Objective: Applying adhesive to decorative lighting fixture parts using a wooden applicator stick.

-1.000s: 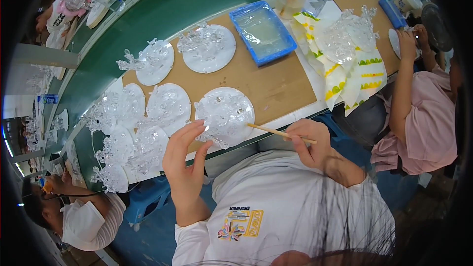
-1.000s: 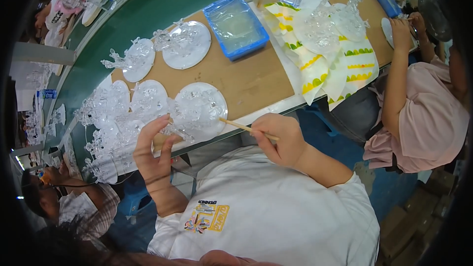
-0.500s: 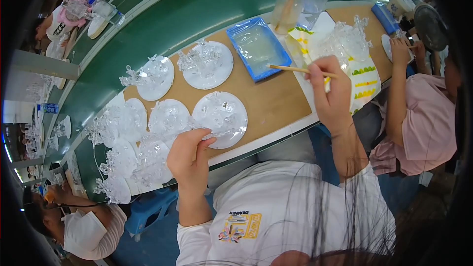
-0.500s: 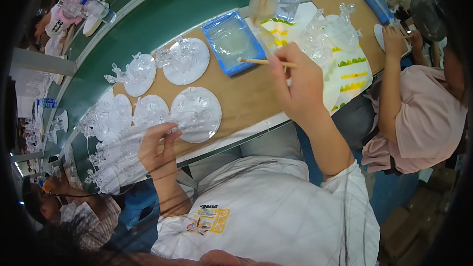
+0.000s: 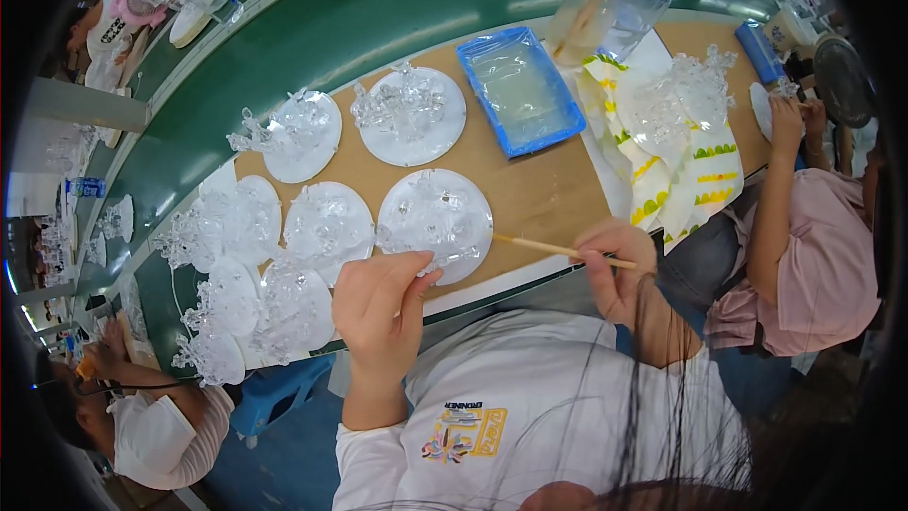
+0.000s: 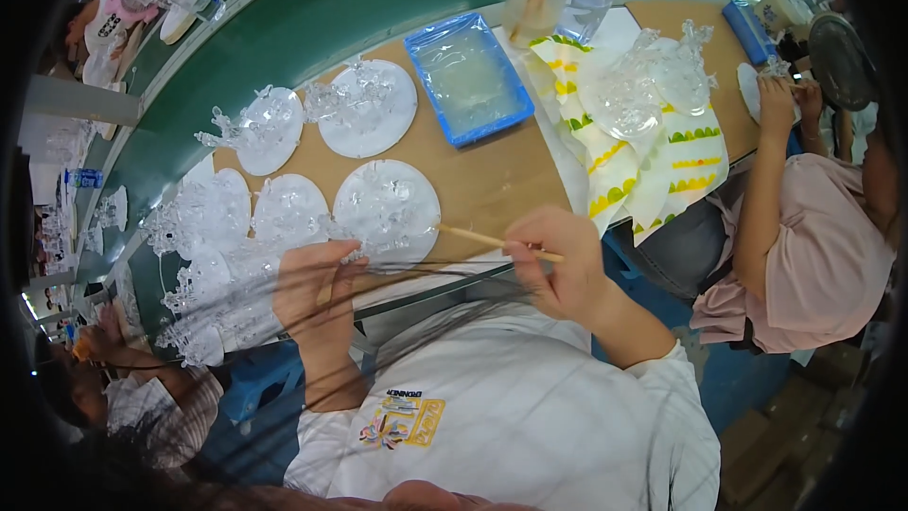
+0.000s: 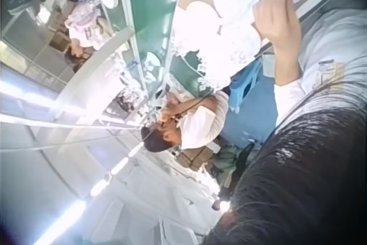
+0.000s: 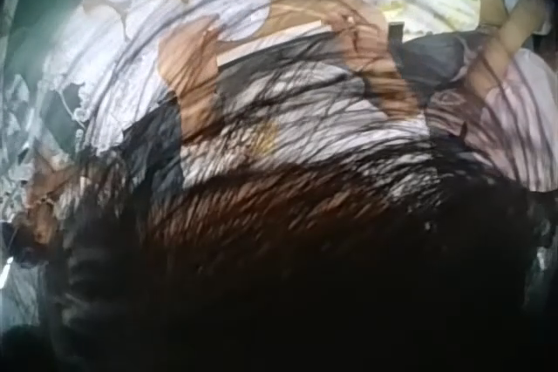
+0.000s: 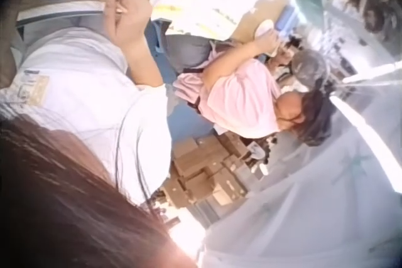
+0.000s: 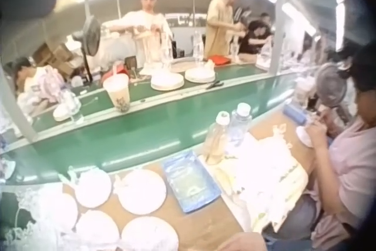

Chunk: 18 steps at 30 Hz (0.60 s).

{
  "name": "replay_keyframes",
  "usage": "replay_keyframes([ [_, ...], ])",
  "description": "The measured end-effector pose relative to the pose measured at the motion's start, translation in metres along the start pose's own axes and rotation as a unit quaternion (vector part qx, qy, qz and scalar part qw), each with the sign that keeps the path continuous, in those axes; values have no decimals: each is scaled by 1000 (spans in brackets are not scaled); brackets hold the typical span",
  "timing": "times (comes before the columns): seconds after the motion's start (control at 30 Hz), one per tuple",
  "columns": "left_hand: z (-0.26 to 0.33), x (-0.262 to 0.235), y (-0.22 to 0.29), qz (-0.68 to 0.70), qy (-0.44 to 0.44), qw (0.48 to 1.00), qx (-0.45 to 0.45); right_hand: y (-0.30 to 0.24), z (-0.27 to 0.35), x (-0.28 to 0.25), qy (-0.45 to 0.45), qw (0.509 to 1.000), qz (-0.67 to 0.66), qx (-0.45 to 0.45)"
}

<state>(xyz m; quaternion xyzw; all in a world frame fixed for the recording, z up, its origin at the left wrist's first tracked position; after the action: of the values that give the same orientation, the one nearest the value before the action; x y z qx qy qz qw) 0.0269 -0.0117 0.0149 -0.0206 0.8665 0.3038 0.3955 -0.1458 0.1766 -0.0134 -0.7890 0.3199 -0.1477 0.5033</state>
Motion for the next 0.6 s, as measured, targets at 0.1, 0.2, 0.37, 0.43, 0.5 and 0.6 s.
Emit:
replay_keyframes([
  [0.1,1,3,-4,-39,28,997,55,8,4,9,-44,998,-15,35],
  [0.2,0,1,-4,-45,14,997,59,10,4,17,-99,994,40,-12],
  [0.37,1,-4,0,-54,-21,998,32,7,2,23,-119,990,69,-37],
  [0.43,2,-4,0,-62,-28,997,31,9,3,30,-116,991,55,-39],
  [0.5,4,-1,-2,-50,-19,998,25,10,4,35,-112,992,44,-41],
  [0.6,0,0,-2,-48,-5,998,48,10,5,36,-87,992,56,-71],
])
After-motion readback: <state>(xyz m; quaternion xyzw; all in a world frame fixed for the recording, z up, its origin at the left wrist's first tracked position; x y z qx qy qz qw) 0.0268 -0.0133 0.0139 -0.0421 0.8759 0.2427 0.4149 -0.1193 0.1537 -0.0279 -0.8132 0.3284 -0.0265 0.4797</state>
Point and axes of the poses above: each hand's wrist, its own z-axis away from the middle knuckle, its own x-axis out of the palm, y = z × x, the point moved 1 cm from there along -z, towards the middle knuckle, and after that the axes turned 14 degrees about -z, right-handed, at the moved point
